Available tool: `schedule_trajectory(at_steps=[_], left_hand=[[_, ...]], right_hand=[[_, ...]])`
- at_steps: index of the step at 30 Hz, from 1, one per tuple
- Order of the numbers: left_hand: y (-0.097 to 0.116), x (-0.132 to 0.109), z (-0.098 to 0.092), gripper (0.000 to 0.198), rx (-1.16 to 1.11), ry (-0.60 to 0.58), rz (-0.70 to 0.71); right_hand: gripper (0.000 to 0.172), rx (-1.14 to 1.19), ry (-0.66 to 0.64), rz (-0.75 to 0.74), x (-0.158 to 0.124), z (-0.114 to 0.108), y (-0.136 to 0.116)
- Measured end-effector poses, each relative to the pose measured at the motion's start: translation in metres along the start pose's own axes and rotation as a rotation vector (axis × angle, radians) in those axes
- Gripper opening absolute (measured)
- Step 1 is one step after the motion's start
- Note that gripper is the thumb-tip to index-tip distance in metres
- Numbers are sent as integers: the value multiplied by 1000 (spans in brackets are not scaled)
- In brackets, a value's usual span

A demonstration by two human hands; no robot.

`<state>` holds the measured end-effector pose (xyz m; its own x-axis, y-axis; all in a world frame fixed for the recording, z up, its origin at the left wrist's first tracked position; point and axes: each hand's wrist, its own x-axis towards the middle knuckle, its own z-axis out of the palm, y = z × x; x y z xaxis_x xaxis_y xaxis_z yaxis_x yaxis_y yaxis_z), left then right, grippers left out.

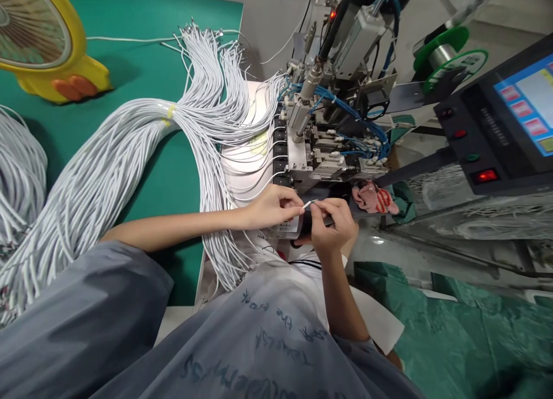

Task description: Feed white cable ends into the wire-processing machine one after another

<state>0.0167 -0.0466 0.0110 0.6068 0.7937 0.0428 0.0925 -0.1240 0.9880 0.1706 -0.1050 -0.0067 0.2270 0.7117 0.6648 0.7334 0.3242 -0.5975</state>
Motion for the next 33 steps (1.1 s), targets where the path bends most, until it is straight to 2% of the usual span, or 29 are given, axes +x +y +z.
schedule_trajectory(at_steps=[6, 11, 15, 19, 22, 29, 33], left_hand=[[-2, -2, 2, 16, 38, 33, 85], [-4, -5, 6, 13, 78, 150, 164], [-8, -6, 7, 13, 135, 181, 288], [-14, -4, 2, 14, 284, 156, 506], [-16, -1, -2, 15, 339, 125, 607], [-16, 2, -2, 18, 317, 59, 559], [-22, 10, -14, 23, 512, -53, 516]], right_hand=[[5, 85, 6, 76, -1, 4, -2], [6, 153, 145, 200, -11, 19, -10], [7, 264, 224, 325, -16, 28, -22], [9, 478, 102, 469, -8, 21, -24], [7, 526, 37, 427, 1, 13, -19], [9, 528, -79, 370, 5, 7, -16], [8, 400, -198, 345, 10, 11, 0]])
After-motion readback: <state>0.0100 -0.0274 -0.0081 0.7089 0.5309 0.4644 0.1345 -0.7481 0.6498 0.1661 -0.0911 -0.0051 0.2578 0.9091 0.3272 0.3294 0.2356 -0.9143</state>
